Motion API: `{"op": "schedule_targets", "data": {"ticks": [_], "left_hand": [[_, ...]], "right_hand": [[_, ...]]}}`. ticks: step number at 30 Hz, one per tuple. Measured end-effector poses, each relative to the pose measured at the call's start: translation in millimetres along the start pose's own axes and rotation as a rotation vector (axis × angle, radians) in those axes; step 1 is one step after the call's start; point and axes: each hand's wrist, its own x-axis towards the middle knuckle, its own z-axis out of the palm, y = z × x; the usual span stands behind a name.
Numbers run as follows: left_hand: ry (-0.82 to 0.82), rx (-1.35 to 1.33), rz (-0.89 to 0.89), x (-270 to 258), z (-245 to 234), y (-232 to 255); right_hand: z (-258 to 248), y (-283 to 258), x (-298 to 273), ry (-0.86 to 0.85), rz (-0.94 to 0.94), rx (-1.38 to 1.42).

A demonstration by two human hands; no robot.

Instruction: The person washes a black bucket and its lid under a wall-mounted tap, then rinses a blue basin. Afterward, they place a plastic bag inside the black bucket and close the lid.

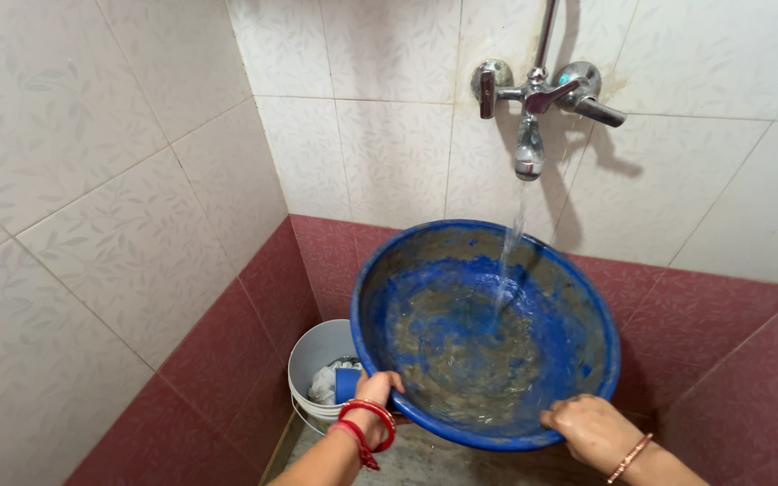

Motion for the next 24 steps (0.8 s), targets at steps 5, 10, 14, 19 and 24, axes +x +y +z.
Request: {"op": "schedule_targets", "data": {"ticks": [5, 10, 14, 19, 24], "left_hand": [[0.012, 0.027, -0.021, 1, -25, 6], [-0.059, 0.035, -0.203, 13, -46, -20], [-0.101, 0.028, -0.350, 28, -43, -60], [-0.165, 0.048, -0.543, 77, -30, -125], [-0.239, -0.112, -0.547, 84, -1, -152]], "right_hand": [[-31, -22, 10, -0.023, -0.047, 0.077], [-66, -42, -3, -0.174, -0.011, 0.125], [-77, -40, -31, -0.200, -0.037, 0.123], [-64, -16, -60, -0.256, -0.057, 0.092], [-63, 1, -83, -0.392, 0.111, 0.092]]}}
